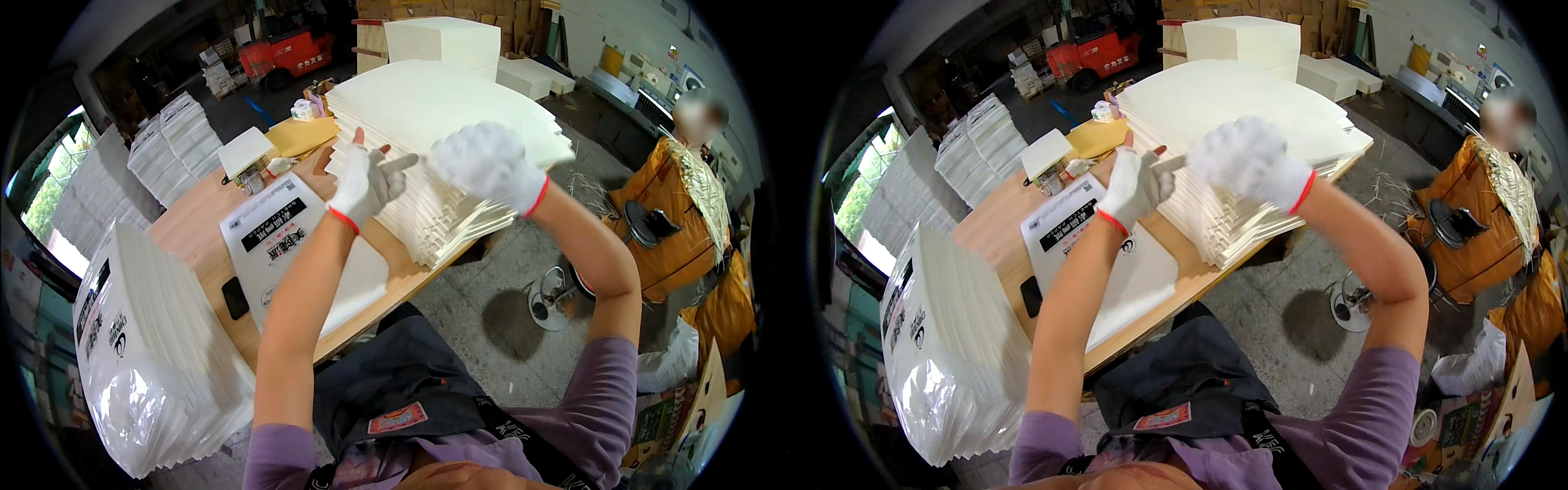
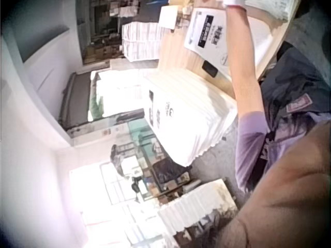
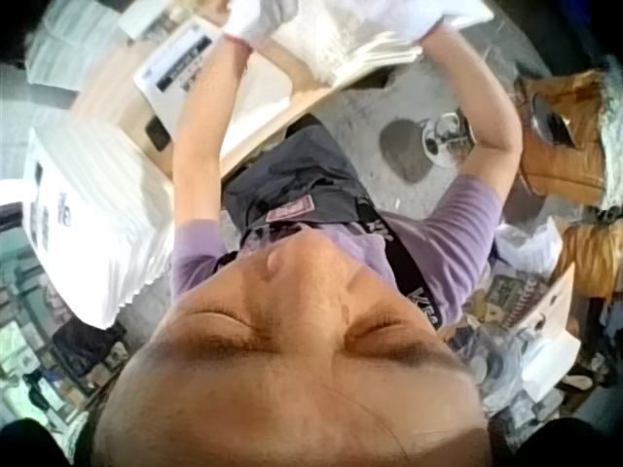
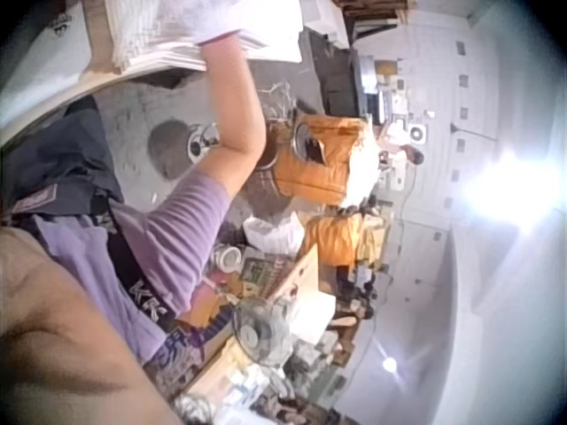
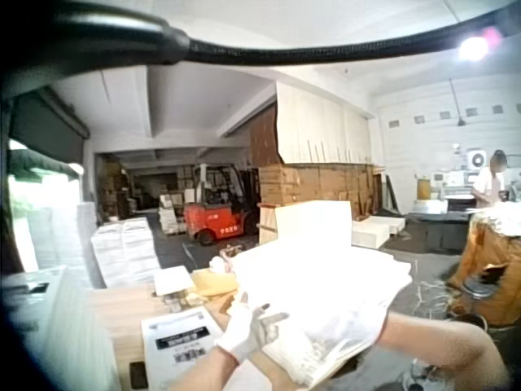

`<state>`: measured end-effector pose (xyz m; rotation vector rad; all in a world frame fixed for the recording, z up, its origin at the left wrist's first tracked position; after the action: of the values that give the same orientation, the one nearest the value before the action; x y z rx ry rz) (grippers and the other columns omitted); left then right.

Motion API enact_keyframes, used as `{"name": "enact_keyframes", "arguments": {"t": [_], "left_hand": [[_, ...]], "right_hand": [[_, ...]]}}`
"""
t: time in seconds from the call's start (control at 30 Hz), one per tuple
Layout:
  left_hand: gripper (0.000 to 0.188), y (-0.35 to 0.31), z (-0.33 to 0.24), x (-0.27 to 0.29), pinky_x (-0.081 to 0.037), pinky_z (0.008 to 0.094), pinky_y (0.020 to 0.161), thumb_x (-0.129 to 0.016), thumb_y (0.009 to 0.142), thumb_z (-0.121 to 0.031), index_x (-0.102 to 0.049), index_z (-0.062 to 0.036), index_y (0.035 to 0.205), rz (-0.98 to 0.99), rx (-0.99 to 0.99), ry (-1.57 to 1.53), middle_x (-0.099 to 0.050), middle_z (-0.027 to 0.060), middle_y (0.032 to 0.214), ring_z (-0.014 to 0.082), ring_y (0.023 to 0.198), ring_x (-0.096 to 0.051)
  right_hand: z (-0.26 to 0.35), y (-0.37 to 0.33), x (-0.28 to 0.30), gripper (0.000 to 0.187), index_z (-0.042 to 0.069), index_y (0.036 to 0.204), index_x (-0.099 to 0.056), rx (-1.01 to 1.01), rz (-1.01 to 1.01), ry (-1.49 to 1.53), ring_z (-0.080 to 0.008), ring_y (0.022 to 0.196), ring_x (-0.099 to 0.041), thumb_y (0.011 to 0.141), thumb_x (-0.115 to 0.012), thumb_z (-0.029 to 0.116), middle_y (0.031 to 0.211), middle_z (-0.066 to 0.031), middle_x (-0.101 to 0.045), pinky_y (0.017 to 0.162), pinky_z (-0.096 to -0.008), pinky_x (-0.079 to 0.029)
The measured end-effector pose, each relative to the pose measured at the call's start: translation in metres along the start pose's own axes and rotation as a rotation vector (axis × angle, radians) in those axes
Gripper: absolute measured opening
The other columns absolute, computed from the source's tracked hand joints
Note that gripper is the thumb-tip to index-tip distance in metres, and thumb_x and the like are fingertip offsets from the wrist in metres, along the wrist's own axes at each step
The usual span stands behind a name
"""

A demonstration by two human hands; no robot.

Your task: The person picks up paper sheets from a stack, rolls them, and slides them into printed plastic bags, then moves the filled bags to a separate stack.

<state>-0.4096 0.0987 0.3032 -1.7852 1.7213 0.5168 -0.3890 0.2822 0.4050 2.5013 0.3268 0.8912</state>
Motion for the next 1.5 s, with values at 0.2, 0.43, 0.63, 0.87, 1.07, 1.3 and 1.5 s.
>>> {"name": "enact_keyframes", "arguments": {"t": [0.2,0.43,0.63,0.87,1.07,1.3,1.5], "left_hand": [[0.033,-0.033,-0.012,0.011,-0.055,0.03,0.068,-0.058,0.087,-0.011,-0.05,-0.0011,0.118,-0.135,-0.069,0.413,-0.063,0.0144,0.103,0.0209,0.086,-0.064],[0.034,-0.185,-0.047,0.128,-0.053,0.0294,0.083,-0.059,0.091,-0.012,-0.056,0.0037,0.121,-0.208,-0.133,0.491,-0.065,0.01,0.106,0.0175,0.092,-0.064],[0.041,-0.249,0.004,0.183,-0.052,0.0317,0.086,-0.061,0.088,-0.011,-0.054,0.005,0.125,-0.238,0.053,0.6,-0.064,0.0118,0.115,0.0194,0.095,-0.064],[0.035,-0.211,0.144,0.279,-0.051,0.0355,0.075,-0.055,0.094,-0.031,-0.069,0.001,0.099,-0.071,-0.299,1.308,-0.07,0.0129,0.086,0.0231,0.082,-0.066],[0.115,-0.171,0.225,0.19,-0.04,0.0363,0.101,-0.056,0.079,-0.068,0.002,0.0027,0.148,-0.437,0.203,1.511,-0.023,0.0307,0.149,0.0384,0.128,-0.045],[0.081,-0.152,0.213,0.173,-0.032,0.0377,0.109,-0.058,0.087,-0.052,-0.025,-0.0102,0.147,-0.301,0.031,1.524,-0.026,0.023,0.15,0.0351,0.135,-0.036],[0.031,-0.14,0.137,0.332,-0.044,0.0427,0.091,-0.059,0.088,-0.033,-0.059,-0.0147,0.113,-0.831,-0.052,1.454,-0.059,0.0128,0.119,0.0335,0.107,-0.055]], "right_hand": [[0.006,-0.027,0.044,0.03,0.016,0.104,-0.063,0.005,-0.245,0.462,-0.0224,0.068,-0.064,0.08,-0.063,0.035,0.076,-0.007,-0.064,0.064,-0.0335,-0.052],[-0.03,-0.131,-0.042,0.065,0.007,0.148,-0.031,-0.811,0.401,1.04,-0.0262,0.125,-0.05,0.095,-0.048,0.042,0.143,-0.0186,-0.043,0.102,-0.0374,-0.041],[0.078,-0.093,-0.085,0.049,0.001,0.138,-0.046,-0.783,0.168,1.828,-0.0185,0.132,-0.04,0.092,-0.055,0.015,0.145,-0.0107,-0.043,0.108,-0.0294,-0.032],[0.259,-0.099,-0.205,0.048,0.001,0.128,-0.057,-1.038,0.61,2.007,-0.0183,0.118,-0.053,0.09,-0.062,0.029,0.126,-0.0099,-0.06,0.098,-0.0312,-0.042],[0.271,-0.065,-0.198,0.079,0.001,0.113,-0.065,-0.874,0.989,1.37,-0.0349,0.106,-0.062,0.081,-0.048,0.071,0.108,-0.0235,-0.066,0.09,-0.0409,-0.046],[0.268,-0.06,-0.21,0.053,0.009,0.107,-0.069,-0.772,0.853,1.22,-0.0377,0.095,-0.064,0.084,-0.055,0.055,0.099,-0.0215,-0.067,0.082,-0.0423,-0.049],[0.209,-0.04,-0.17,0.05,0.005,0.098,-0.07,-0.699,0.725,1.147,-0.038,0.084,-0.064,0.086,-0.058,0.052,0.089,-0.0223,-0.067,0.073,-0.0446,-0.049]]}}
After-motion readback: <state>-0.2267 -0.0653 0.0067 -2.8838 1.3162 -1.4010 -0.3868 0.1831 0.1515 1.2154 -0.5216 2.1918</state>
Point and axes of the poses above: each hand's wrist, its own y-axis towards the middle knuckle, its own x-axis out of the back of the hand, z = x × y, the point moved 5 cm from there along y, towards the middle knuckle
